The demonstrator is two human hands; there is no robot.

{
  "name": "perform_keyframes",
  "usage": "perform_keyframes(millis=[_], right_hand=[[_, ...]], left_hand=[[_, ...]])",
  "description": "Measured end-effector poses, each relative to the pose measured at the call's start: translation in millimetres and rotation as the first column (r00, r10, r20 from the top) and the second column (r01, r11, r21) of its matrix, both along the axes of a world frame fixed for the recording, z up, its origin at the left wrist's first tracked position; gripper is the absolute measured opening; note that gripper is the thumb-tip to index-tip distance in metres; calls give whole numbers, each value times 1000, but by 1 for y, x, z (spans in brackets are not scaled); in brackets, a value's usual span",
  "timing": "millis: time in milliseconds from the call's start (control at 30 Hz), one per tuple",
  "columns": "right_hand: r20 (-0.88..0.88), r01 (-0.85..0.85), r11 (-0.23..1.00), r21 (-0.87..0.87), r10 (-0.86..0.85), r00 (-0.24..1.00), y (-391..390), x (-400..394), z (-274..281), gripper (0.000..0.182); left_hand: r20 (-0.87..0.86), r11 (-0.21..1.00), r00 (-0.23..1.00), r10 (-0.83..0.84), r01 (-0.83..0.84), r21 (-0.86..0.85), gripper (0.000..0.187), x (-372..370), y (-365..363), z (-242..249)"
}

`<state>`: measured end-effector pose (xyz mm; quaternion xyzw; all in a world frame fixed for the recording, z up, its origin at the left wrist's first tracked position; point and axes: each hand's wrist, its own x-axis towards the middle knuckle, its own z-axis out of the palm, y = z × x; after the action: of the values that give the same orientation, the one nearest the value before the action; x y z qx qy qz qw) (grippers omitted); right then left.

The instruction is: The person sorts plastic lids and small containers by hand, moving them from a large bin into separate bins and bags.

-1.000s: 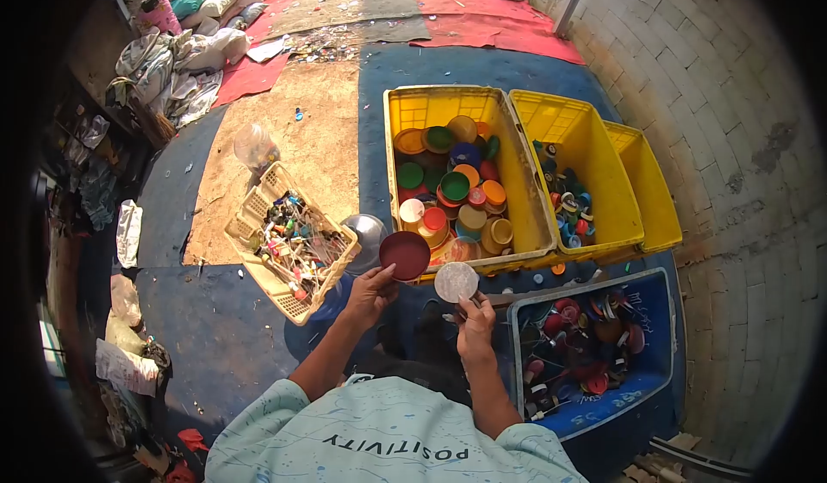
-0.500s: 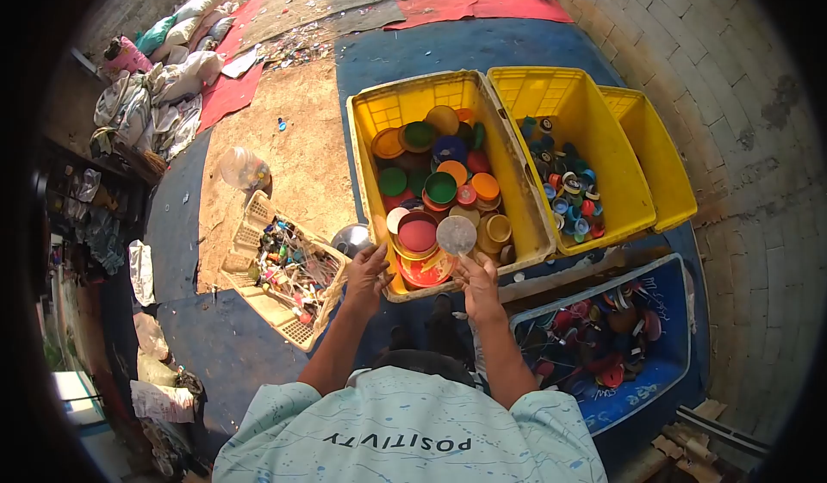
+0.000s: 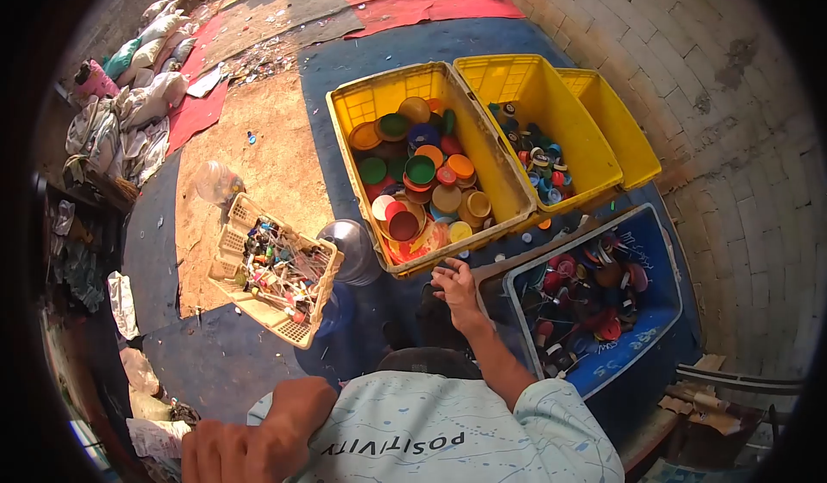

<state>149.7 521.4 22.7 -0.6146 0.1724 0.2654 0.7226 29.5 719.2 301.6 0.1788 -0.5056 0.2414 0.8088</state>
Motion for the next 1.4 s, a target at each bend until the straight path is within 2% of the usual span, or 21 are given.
perform_keyframes(millis=[33,333,367,500,567,700,867,967,1100,1167,1233,1300,1400], right_hand=[[17,-3,1000,-7,4,1000,2,-12,6,52],[62,-87,992,-96,93,994,-46,-121,4,53],[70,-73,993,-96,80,994,-56,-128,0,55],[95,26,997,-68,-19,995,-109,-154,5,56],[103,83,995,-53,-78,992,-147,-170,6,56],[141,192,981,41,-196,970,-240,-215,-4,55],[55,124,987,100,-129,990,-371,-288,-5,55],[43,118,991,68,-121,992,-439,-324,-10,51],[26,159,987,20,-159,987,-510,-338,4,47],[65,169,985,17,-170,983,-534,-333,0,46],[100,198,980,20,-199,975,-550,-320,-1,45],[132,222,974,52,-227,965,-560,-302,0,44],[151,230,968,104,-244,958,-569,-267,5,41]], left_hand=[[86,998,995,-56,53,36,37,-6,-2,4],[75,993,993,-92,97,-66,38,-58,-68,7],[63,992,995,-82,88,-87,38,-63,-80,6],[96,972,969,-227,231,-35,38,-80,-136,6],[118,965,959,-258,261,-11,38,-90,-174,2],[101,961,961,-257,265,-74,40,-115,-274,-4],[105,936,934,-343,349,-43,40,-153,-404,-17],[33,957,958,-284,286,-56,40,-172,-466,-13],[41,945,948,-315,317,-78,44,-186,-518,-8],[42,930,958,-284,286,-231,32,-204,-525,-29],[90,935,950,-299,311,-171,26,-193,-542,-27],[162,927,914,-372,358,108,25,-157,-558,-19],[5,955,956,-294,293,-53,33,-150,-570,-39]])
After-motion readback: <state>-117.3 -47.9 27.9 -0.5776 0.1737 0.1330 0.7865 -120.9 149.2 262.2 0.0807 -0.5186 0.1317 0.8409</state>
